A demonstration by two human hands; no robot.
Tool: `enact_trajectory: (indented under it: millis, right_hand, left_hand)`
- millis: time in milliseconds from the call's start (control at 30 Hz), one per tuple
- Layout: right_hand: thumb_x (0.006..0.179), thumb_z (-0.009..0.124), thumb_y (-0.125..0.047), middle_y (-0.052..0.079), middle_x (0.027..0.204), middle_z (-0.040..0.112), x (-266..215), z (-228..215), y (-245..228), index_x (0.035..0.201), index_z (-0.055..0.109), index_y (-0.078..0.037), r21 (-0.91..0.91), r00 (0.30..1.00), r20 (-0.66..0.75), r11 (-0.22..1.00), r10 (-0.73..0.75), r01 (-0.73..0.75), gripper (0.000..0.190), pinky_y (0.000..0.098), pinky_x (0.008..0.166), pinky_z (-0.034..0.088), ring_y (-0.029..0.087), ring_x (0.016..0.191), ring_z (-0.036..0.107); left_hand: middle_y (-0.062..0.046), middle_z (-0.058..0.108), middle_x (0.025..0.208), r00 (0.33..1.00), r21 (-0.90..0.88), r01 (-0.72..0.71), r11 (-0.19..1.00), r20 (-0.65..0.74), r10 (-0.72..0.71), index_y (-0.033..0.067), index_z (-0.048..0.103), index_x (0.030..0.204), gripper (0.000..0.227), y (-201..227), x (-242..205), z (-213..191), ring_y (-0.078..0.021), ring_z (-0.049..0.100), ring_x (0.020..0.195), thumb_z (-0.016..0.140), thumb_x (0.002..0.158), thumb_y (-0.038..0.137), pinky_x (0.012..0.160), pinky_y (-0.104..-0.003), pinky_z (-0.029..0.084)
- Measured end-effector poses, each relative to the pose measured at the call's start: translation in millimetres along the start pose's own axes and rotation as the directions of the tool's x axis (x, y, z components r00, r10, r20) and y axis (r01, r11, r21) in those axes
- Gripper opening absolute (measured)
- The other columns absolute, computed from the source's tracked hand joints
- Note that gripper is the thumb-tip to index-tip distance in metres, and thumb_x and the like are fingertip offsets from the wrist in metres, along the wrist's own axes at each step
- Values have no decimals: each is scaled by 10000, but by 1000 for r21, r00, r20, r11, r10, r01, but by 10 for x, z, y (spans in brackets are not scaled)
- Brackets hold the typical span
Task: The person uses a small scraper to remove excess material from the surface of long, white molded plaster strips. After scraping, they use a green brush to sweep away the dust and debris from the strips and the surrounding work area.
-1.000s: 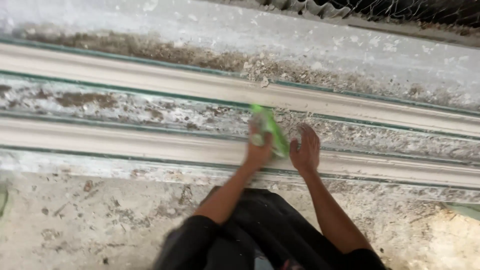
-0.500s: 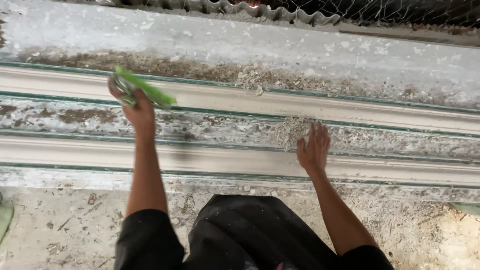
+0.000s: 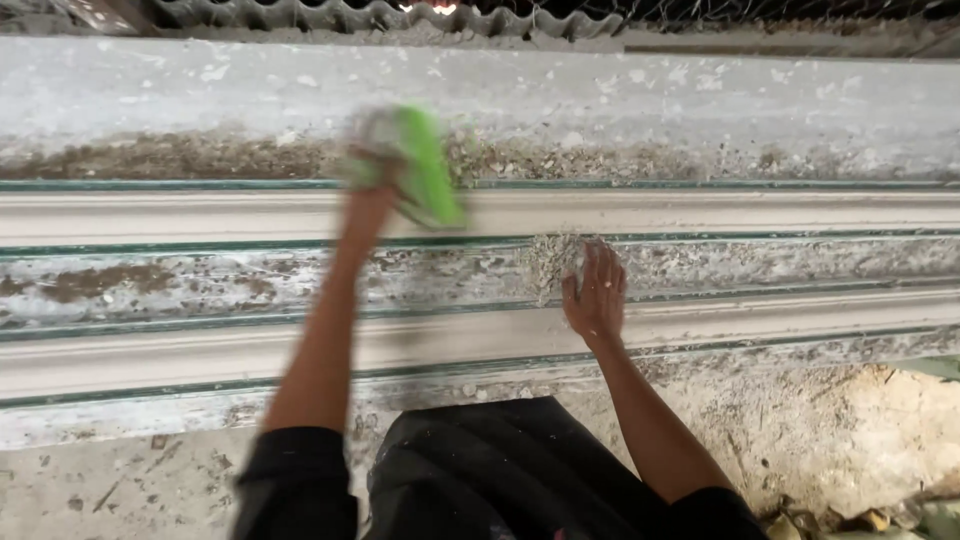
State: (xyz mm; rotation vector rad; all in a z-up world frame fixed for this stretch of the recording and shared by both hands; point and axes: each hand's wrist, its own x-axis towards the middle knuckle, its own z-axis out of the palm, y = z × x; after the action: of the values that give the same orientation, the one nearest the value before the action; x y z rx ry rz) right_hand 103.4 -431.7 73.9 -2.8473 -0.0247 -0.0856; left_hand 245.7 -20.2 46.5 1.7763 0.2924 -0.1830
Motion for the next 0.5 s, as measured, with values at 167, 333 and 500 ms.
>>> enact_trajectory:
  millis: [167, 333, 500]
  right_hand:
    - [1019, 487, -376, 202, 1619, 336, 41, -165, -147, 1574, 378, -121, -16, 1000, 24, 1000, -10, 11, 621, 601, 1228, 197, 416, 1509, 285]
    - [1009, 494, -389, 212, 1610, 322, 43, -126, -141, 1560, 382, -122, -53, 999, 46, 999, 5, -2, 622, 603, 1206, 191, 416, 1496, 285]
    - [1059, 490, -412, 200, 1657, 309, -36, 80, 82, 1510, 391, -35, -48, 1000, 12, 999, -14, 15, 597, 576, 1263, 199, 412, 1538, 289]
  left_hand:
    - [-147, 556, 1327, 876, -446, -243, 861, -483, -3, 134, 263, 1466, 595, 658, -205, -1311, -318, 697, 1153, 582, 1011, 346, 851, -464, 670]
    - [-165, 668, 1165, 809, -223, 167, 960, -526, -263, 74, 210, 1573, 592, -657, 310, 323, -197, 605, 829, 374, 1113, 411, 664, -292, 595]
    - [-151, 642, 961, 976, -453, -210, 866, -54, 209, -33, 566, 1279, 308, 136, -184, 2307, -194, 601, 793, 602, 1048, 168, 639, -341, 548]
